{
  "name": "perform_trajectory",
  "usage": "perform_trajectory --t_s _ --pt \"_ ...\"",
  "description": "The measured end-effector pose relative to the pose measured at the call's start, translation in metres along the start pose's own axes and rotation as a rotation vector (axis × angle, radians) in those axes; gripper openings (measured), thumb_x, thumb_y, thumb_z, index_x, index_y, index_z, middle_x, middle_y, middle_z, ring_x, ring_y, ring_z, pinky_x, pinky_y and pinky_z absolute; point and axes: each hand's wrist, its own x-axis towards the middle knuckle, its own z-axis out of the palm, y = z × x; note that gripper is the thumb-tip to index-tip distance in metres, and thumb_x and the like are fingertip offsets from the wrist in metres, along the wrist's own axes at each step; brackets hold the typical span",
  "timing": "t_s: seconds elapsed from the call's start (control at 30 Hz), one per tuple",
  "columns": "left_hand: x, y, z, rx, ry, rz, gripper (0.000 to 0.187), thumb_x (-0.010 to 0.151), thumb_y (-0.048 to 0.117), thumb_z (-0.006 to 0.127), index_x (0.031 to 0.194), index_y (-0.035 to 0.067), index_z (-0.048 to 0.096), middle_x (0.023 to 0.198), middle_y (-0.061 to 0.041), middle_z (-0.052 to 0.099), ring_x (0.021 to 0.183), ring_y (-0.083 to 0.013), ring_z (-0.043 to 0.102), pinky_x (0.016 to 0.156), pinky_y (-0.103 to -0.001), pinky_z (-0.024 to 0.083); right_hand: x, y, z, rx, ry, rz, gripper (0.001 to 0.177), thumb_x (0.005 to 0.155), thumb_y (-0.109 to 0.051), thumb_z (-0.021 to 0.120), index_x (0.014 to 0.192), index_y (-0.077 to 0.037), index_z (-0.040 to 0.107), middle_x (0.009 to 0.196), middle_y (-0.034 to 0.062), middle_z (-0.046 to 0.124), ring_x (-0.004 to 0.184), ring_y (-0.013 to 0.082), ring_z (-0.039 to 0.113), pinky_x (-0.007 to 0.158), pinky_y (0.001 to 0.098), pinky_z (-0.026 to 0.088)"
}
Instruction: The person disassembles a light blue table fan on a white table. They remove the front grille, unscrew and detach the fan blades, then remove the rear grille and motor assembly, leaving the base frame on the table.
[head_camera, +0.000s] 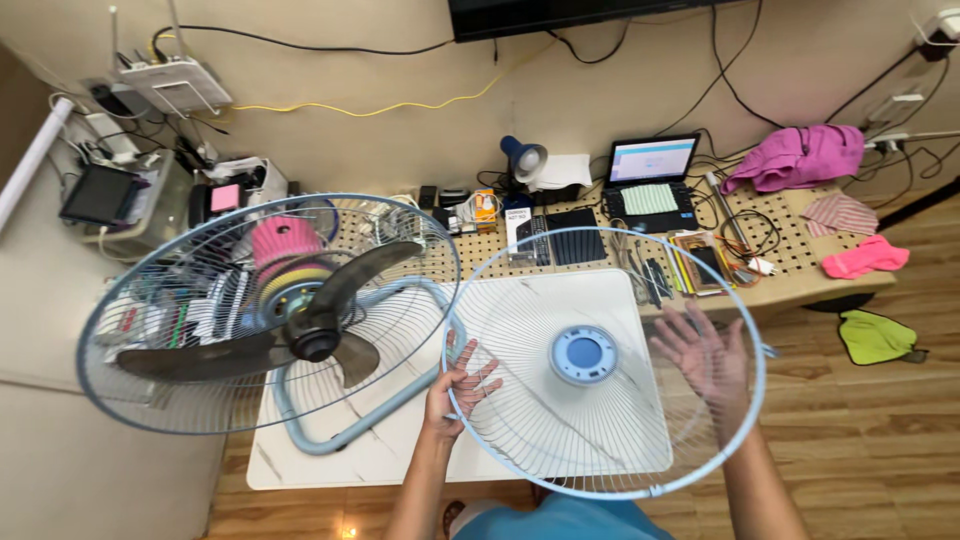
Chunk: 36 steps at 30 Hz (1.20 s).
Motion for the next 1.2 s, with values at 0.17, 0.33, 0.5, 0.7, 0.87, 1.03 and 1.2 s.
perform_trajectory --t_s 0.17,0.33,0.5,0.7,0.87,1.03,1.2 --pt "0.011 -0.036 -0.010 0.025 0.061 0.028 0.099 0.073 -0.006 0.045 0.161 0.032 0.020 0.166 -0.003 0.029 0.141 -0.0469 0.042 0.108 -0.059 0.043 0.000 -0.011 -0.044 -0.041 0.000 0.139 0.076 0.099 -0.070 0.033 0.148 -0.013 0.046 0.153 0.0219 0.047 0.140 0.0452 0.043 0.113 0.0622 0.034" --pt "0.021 -0.048 -0.028 0.151 0.131 -0.022 0.100 0.073 -0.009 0.045 0.162 0.032 0.022 0.168 0.002 0.028 0.147 -0.0383 0.039 0.113 -0.049 0.039 0.015 -0.005 -0.055 -0.045 0.112 0.175 0.068 0.099 -0.063 0.039 0.146 -0.016 0.049 0.151 0.0193 0.050 0.137 0.0419 0.046 0.112 0.0586 0.037" --pt "0.022 -0.050 -0.042 0.271 0.240 -0.033 0.099 0.075 -0.010 0.044 0.162 0.031 0.023 0.168 0.006 0.028 0.148 -0.0335 0.038 0.115 -0.045 0.039 0.017 0.009 -0.053 -0.112 0.127 0.196 0.049 0.105 -0.044 0.040 0.146 -0.019 0.047 0.155 0.0143 0.047 0.137 0.0361 0.048 0.113 0.0500 0.040" --pt "0.014 -0.052 -0.047 0.284 0.285 0.014 0.096 0.077 -0.011 0.045 0.162 0.028 0.022 0.168 0.007 0.028 0.148 -0.0328 0.040 0.114 -0.044 0.040 0.020 0.020 -0.047 -0.025 0.155 0.202 0.053 0.107 -0.051 0.035 0.147 -0.019 0.045 0.156 0.0139 0.046 0.136 0.0368 0.049 0.113 0.0494 0.041" --pt "0.013 -0.052 -0.053 0.267 0.283 0.048 0.096 0.077 -0.012 0.045 0.161 0.025 0.021 0.167 0.007 0.028 0.147 -0.0331 0.041 0.114 -0.043 0.042 0.021 0.020 -0.036 -0.036 0.106 0.210 0.057 0.106 -0.052 0.033 0.152 -0.019 0.042 0.157 0.0125 0.045 0.136 0.0372 0.048 0.114 0.0494 0.039" --pt "0.006 -0.042 -0.062 0.325 0.311 0.035 0.088 0.085 -0.005 0.047 0.162 0.026 0.021 0.167 0.003 0.032 0.144 -0.0295 0.044 0.109 -0.042 0.042 0.014 0.015 -0.016 -0.127 0.132 0.247 0.057 0.108 -0.045 0.033 0.152 -0.010 0.042 0.157 0.0152 0.046 0.138 0.0394 0.047 0.115 0.0476 0.039" --pt "0.002 -0.035 -0.077 0.284 0.216 0.083 0.082 0.089 0.001 0.050 0.163 0.024 0.022 0.166 -0.001 0.034 0.138 -0.0284 0.048 0.107 -0.042 0.041 0.013 0.008 -0.014 -0.265 0.197 0.216 0.050 0.111 -0.033 0.035 0.150 -0.004 0.043 0.145 0.0205 0.056 0.128 0.0386 0.055 0.110 0.0507 0.043"
